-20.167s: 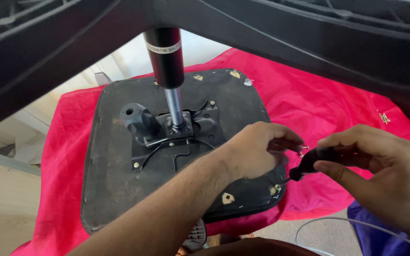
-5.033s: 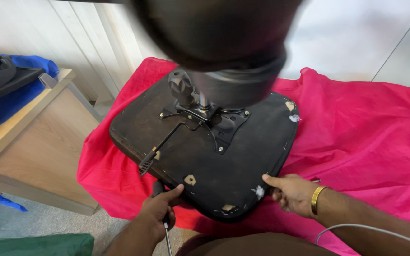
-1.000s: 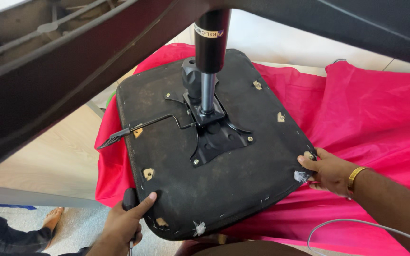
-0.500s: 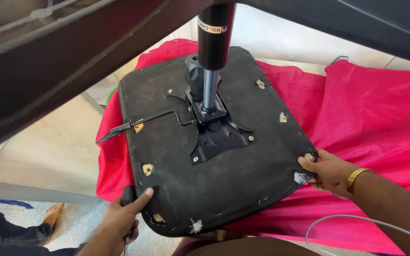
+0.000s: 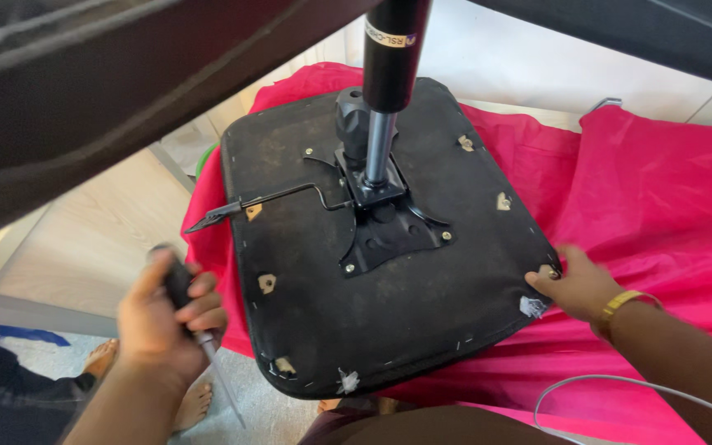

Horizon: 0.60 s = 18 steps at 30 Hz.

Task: The person uses a screwdriver to tighten screws on the underside of an office chair seat, securing the seat to the gas lift mechanism. They systematically work around the seat, tightening each screw in turn.

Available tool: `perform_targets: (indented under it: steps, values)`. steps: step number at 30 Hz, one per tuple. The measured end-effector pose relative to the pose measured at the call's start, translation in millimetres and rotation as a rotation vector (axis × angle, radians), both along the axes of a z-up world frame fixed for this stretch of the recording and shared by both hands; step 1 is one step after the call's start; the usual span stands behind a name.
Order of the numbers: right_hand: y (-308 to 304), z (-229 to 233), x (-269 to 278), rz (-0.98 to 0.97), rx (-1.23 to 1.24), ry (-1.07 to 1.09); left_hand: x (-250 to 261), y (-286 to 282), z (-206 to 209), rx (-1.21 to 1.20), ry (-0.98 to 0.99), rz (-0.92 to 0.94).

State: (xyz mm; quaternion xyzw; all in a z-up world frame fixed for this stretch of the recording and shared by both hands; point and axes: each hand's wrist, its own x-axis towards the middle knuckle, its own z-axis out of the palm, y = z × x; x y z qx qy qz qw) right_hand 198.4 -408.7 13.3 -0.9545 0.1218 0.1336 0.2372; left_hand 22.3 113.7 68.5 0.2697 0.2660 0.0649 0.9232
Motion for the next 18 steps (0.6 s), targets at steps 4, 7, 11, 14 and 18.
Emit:
perform_targets:
  steps: [4,7,11,14,18]
  values:
    - [34,42,-9,0.440,-0.391,-0.447,37,-55,21,0.502,0.095,-0.419]
    - [83,84,-21,0.379,0.246,-0.018,63,-106,33,0.967,0.145,-0.835]
    - [135,115,-53,0.219,0.693,0.324,83,-167,39,1.344,-0.412,-0.999]
    - [141,130,-60,0.245,0.686,0.211,92,-197,37,1.335,-0.478,-0.890]
    - [110,158,-46,0.214,0.607,0.023,103,-206,28,1.332,-0.357,-0.778]
